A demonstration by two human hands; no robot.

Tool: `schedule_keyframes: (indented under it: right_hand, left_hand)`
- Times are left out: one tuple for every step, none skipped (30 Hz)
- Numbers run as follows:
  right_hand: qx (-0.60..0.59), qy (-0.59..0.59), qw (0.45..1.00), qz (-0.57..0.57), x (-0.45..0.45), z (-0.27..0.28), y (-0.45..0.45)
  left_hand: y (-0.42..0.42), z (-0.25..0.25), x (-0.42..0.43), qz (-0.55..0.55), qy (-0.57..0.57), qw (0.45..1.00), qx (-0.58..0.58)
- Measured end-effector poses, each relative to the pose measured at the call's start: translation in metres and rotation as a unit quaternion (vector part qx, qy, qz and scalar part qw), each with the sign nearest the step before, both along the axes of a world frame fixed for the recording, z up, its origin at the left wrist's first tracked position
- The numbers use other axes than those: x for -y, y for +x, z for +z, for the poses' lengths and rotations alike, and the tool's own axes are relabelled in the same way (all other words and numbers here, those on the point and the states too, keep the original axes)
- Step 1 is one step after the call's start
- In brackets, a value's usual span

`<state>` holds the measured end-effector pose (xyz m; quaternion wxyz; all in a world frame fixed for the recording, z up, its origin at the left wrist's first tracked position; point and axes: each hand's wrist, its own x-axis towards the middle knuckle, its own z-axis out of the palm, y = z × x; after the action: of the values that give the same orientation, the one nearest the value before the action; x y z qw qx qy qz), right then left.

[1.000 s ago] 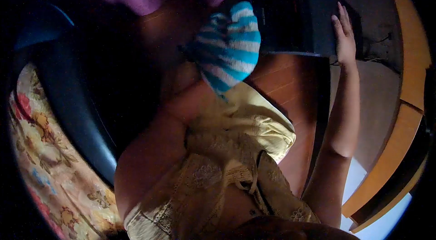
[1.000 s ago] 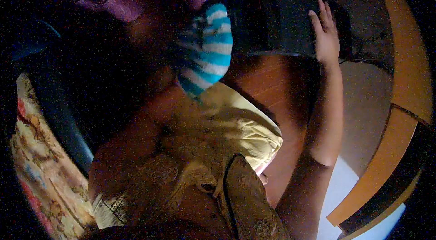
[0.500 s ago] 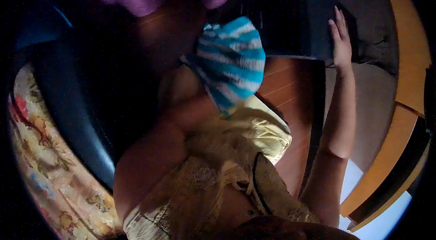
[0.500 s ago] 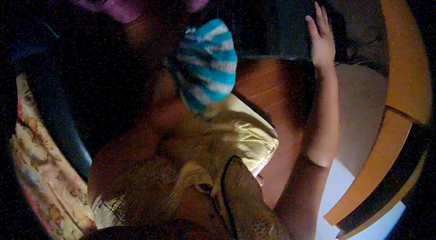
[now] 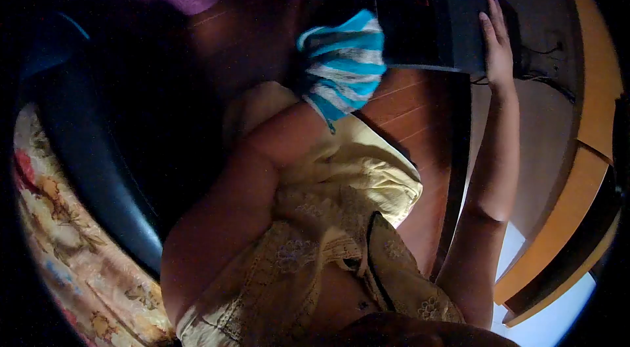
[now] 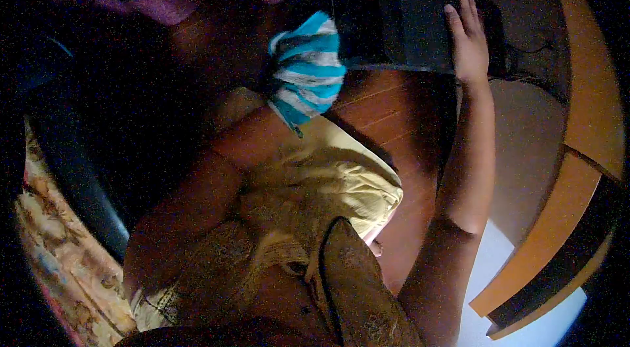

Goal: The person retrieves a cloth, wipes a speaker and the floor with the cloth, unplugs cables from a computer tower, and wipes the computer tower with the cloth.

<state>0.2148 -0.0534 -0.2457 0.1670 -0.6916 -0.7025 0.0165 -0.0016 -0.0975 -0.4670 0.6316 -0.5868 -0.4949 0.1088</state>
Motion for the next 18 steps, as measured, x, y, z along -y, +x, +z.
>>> schedule_keyframes:
  right_hand:
    - [-0.014,-0.003,1.000,0.003,-0.002,0.000,0.002]
    - [-0.031,-0.007,0.999,0.005,-0.001,-0.001,0.004]
    - [-0.032,-0.007,0.999,0.002,0.000,-0.001,0.008]
    - [-0.030,-0.008,1.000,0.000,0.000,0.000,0.014]
    - [-0.028,-0.010,1.000,0.001,-0.002,0.001,0.017]
    - [-0.028,-0.006,1.000,0.004,-0.003,0.002,0.017]
    - [-0.039,-0.010,0.999,-0.007,-0.005,0.002,0.014]
    - [-0.048,-0.015,0.999,-0.018,-0.007,0.004,0.011]
    - [-0.048,-0.015,0.999,-0.018,-0.010,0.004,0.012]
    - [-0.062,-0.027,0.997,-0.040,-0.014,0.005,0.010]
    - [-0.078,-0.040,0.994,-0.064,-0.016,0.005,0.012]
    - [-0.077,-0.043,0.994,-0.061,-0.016,0.004,0.013]
    - [-0.088,-0.047,0.993,-0.065,-0.019,0.004,0.015]
    - [-0.099,-0.050,0.991,-0.068,-0.023,0.005,0.018]
    - [-0.098,-0.051,0.992,-0.062,-0.027,0.002,0.025]
    - [-0.086,-0.052,0.994,-0.044,-0.032,-0.005,0.036]
    - [-0.074,-0.050,0.996,-0.029,-0.037,-0.006,0.038]
    - [-0.070,-0.048,0.996,-0.024,-0.040,-0.005,0.040]
  left_hand:
    - [-0.005,0.000,0.001,0.047,0.045,0.994,-0.092]
    - [-0.011,0.001,0.001,0.078,0.066,0.983,-0.153]
    - [-0.015,0.002,0.002,0.102,0.074,0.973,-0.192]
    - [-0.017,0.004,0.005,0.128,0.079,0.961,-0.230]
    - [-0.020,0.004,0.007,0.149,0.078,0.951,-0.259]
    - [-0.026,0.005,0.010,0.168,0.077,0.941,-0.283]
    - [-0.032,0.008,0.011,0.182,0.075,0.932,-0.303]
    - [-0.039,0.009,0.013,0.193,0.072,0.924,-0.321]
    - [-0.042,0.010,0.016,0.186,0.064,0.920,-0.338]
    - [-0.047,0.015,0.015,0.166,0.056,0.914,-0.365]
    - [-0.049,0.025,0.011,0.100,0.047,0.910,-0.399]
    - [-0.051,0.036,0.007,0.033,0.039,0.900,-0.432]
    - [-0.053,0.035,0.004,0.037,0.036,0.897,-0.438]
    - [-0.050,0.029,0.000,0.057,0.033,0.899,-0.433]
    - [-0.048,0.024,-0.005,0.079,0.028,0.902,-0.424]
    - [-0.047,0.020,-0.007,0.098,0.022,0.904,-0.416]
    - [-0.044,0.017,-0.011,0.113,0.019,0.905,-0.411]
    - [-0.039,0.015,-0.017,0.126,0.016,0.907,-0.402]
